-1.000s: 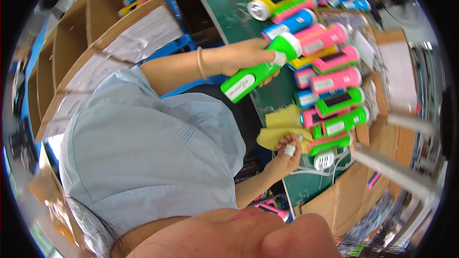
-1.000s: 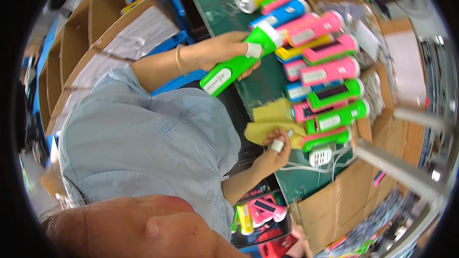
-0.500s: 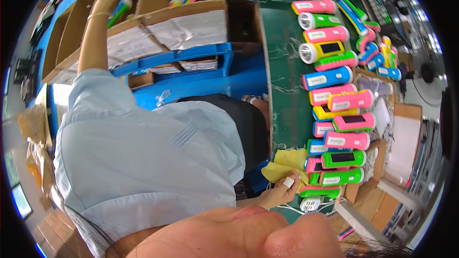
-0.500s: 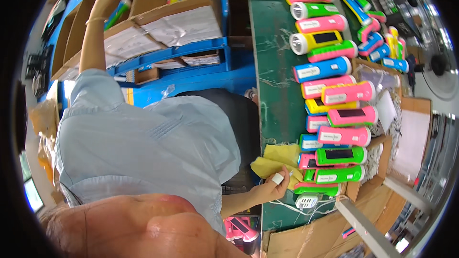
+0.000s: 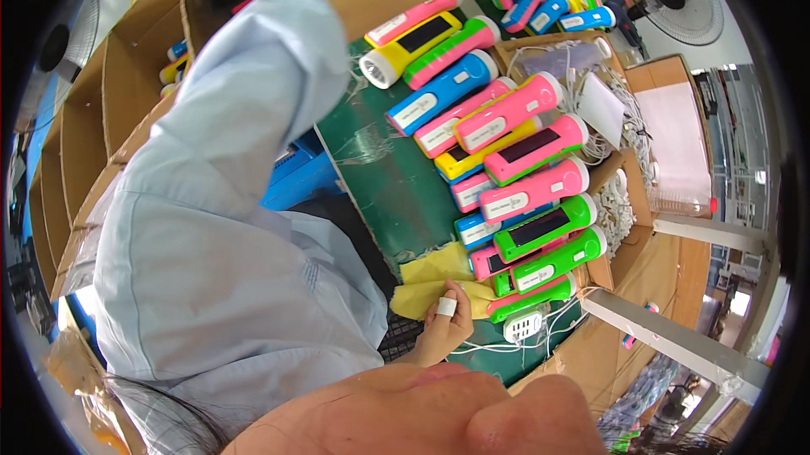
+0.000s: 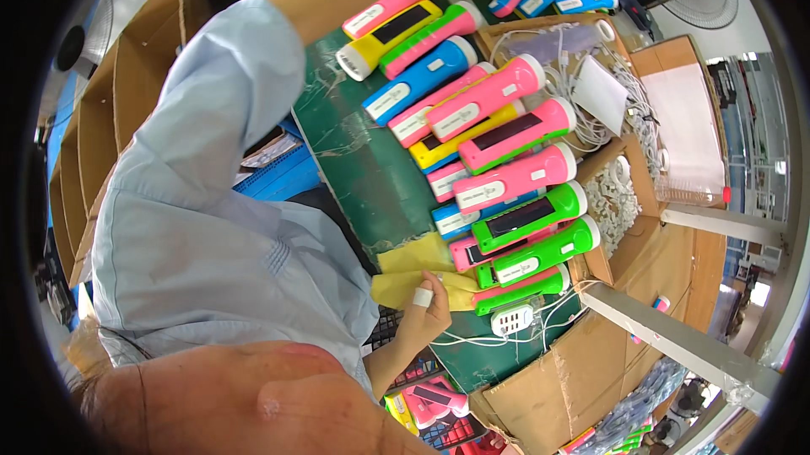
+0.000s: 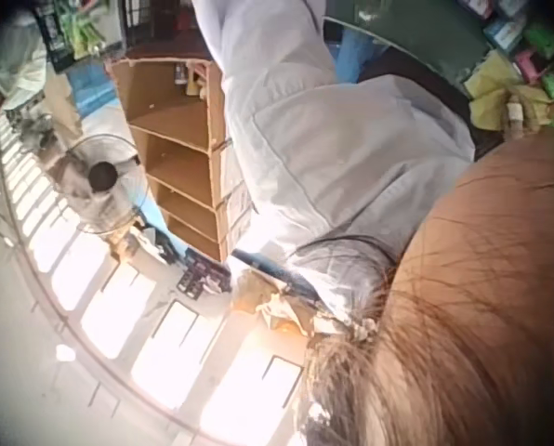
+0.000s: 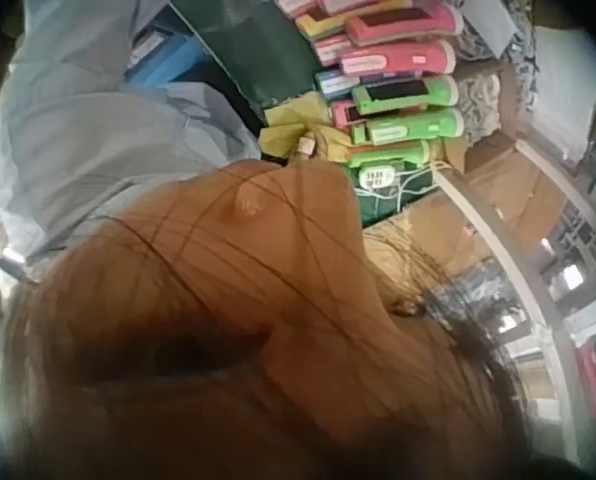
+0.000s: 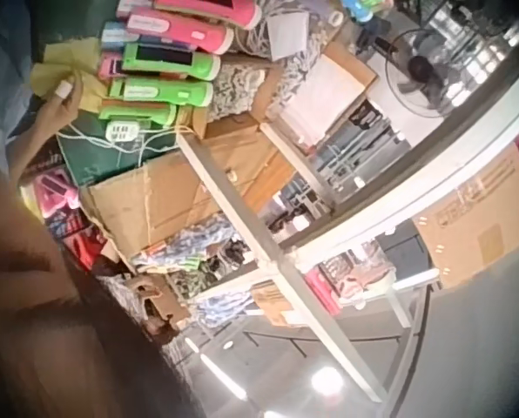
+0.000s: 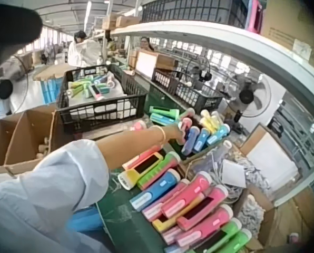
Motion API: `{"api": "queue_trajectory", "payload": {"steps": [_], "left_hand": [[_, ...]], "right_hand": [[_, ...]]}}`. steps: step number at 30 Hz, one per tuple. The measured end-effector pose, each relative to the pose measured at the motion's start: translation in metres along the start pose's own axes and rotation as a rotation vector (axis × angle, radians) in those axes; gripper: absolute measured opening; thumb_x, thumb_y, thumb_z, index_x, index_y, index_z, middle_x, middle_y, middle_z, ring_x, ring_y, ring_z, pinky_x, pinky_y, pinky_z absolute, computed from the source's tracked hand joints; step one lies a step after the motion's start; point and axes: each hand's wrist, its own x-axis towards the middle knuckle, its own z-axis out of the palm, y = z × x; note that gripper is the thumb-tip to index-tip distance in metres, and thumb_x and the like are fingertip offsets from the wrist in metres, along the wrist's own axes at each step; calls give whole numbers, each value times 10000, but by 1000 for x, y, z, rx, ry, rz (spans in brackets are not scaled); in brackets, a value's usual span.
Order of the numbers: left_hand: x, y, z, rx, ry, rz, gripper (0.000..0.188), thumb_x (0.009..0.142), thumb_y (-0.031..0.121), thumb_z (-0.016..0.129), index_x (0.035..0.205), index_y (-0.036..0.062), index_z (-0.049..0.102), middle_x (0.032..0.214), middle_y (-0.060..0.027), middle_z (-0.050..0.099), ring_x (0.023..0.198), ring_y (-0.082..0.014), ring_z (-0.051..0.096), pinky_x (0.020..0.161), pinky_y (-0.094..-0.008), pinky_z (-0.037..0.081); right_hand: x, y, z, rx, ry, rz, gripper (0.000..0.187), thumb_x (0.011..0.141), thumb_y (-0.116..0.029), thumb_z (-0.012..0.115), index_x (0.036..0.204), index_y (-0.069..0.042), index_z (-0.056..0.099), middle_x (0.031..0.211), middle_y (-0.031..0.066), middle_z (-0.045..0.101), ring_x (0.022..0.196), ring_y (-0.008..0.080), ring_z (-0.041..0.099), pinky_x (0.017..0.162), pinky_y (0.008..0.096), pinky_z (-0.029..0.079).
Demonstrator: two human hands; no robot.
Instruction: Wipe and test the functionality of colorful flashlights on an assembly line.
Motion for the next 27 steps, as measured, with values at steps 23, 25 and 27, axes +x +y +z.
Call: {"api": "queue_trajectory", "payload": {"steps": [23,25,27], "left_hand": [[-330,26,114,-1627,-1364,-281,420,942,282,289,1142,-61,428,704,-111,478,369,-62,319,269,-160,250],[-343,33,114,-1597,-1395,-317,420,942,282,289,1141,-61,428,694,-108,476,362,-59,311,268,-158,244],[-349,32,118,-1530,-1414,-356,411,940,272,295,1132,-62,438,650,-91,463,346,-52,289,264,-151,228]], "right_hand": [[61,-83,-6,61,-121,-645,611,778,-290,671,1226,24,398,1145,123,471,1053,230,487,845,348,436],[64,-74,-15,-137,-141,-744,662,719,-280,729,1222,5,407,1141,111,477,1026,217,502,872,336,421],[53,-78,-12,54,-235,-617,704,680,-320,761,1212,-6,423,1127,104,485,1001,194,506,853,319,421]]}}
